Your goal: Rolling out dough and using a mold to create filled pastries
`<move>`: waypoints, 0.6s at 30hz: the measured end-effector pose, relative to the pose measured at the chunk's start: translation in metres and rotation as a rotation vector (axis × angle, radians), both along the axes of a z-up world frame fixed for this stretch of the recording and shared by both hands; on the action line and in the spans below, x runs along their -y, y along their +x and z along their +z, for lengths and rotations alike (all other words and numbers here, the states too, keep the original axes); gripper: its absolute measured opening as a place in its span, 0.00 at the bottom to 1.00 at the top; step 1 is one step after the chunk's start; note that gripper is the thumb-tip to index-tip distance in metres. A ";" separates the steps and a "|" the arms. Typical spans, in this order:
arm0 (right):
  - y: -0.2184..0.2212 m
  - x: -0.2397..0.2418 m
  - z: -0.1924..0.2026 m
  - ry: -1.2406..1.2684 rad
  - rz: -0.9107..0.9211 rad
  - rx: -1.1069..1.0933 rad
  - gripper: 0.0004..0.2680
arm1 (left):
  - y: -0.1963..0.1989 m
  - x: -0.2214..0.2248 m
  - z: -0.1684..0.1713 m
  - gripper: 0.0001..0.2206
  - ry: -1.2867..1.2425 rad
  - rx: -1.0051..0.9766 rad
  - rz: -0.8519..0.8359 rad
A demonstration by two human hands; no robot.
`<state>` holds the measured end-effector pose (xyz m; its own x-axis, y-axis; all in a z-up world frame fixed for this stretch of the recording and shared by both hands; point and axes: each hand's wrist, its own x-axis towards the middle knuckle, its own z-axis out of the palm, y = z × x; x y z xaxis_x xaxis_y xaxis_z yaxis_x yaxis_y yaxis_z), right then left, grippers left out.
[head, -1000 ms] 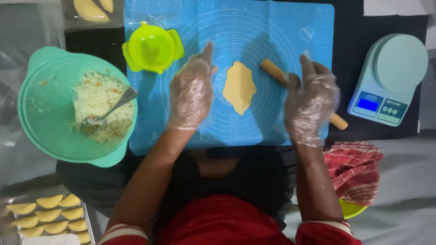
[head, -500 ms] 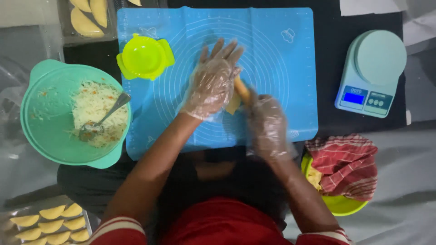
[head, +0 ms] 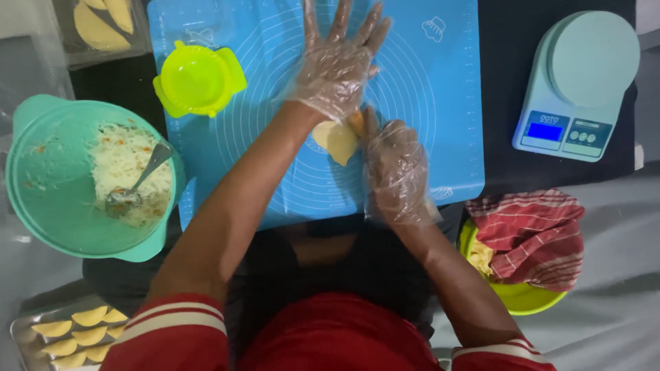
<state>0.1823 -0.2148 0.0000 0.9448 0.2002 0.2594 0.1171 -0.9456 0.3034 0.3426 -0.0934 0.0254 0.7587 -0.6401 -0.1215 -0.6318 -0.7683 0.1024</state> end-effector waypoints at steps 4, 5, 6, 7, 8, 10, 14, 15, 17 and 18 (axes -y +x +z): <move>0.003 0.012 -0.008 -0.002 0.006 0.040 0.17 | 0.015 0.012 -0.013 0.29 0.002 -0.004 -0.030; 0.003 0.016 -0.008 0.112 0.024 0.006 0.20 | 0.019 0.015 -0.015 0.29 -0.003 -0.011 -0.040; 0.004 0.019 -0.011 0.111 0.020 0.009 0.20 | 0.021 0.019 -0.015 0.29 -0.004 -0.008 -0.045; 0.005 0.021 -0.014 0.032 0.014 0.038 0.19 | 0.023 0.022 -0.015 0.29 0.021 -0.020 -0.040; 0.006 0.023 -0.017 -0.046 0.007 0.066 0.19 | 0.025 0.026 -0.015 0.29 0.045 -0.031 -0.034; 0.001 0.028 -0.013 0.029 0.031 0.061 0.19 | 0.030 0.034 -0.023 0.29 0.010 -0.008 -0.029; -0.010 0.029 0.003 -0.120 0.023 0.083 0.22 | 0.054 0.051 -0.047 0.31 -0.012 0.029 0.006; -0.008 0.031 0.000 -0.122 0.020 0.089 0.22 | 0.054 0.049 -0.037 0.31 -0.014 0.034 0.003; -0.003 0.036 -0.005 -0.079 -0.044 -0.026 0.21 | 0.052 0.044 -0.017 0.33 -0.067 0.042 0.104; -0.002 0.041 -0.004 -0.082 -0.040 -0.018 0.21 | 0.043 0.031 0.004 0.33 -0.071 0.050 0.108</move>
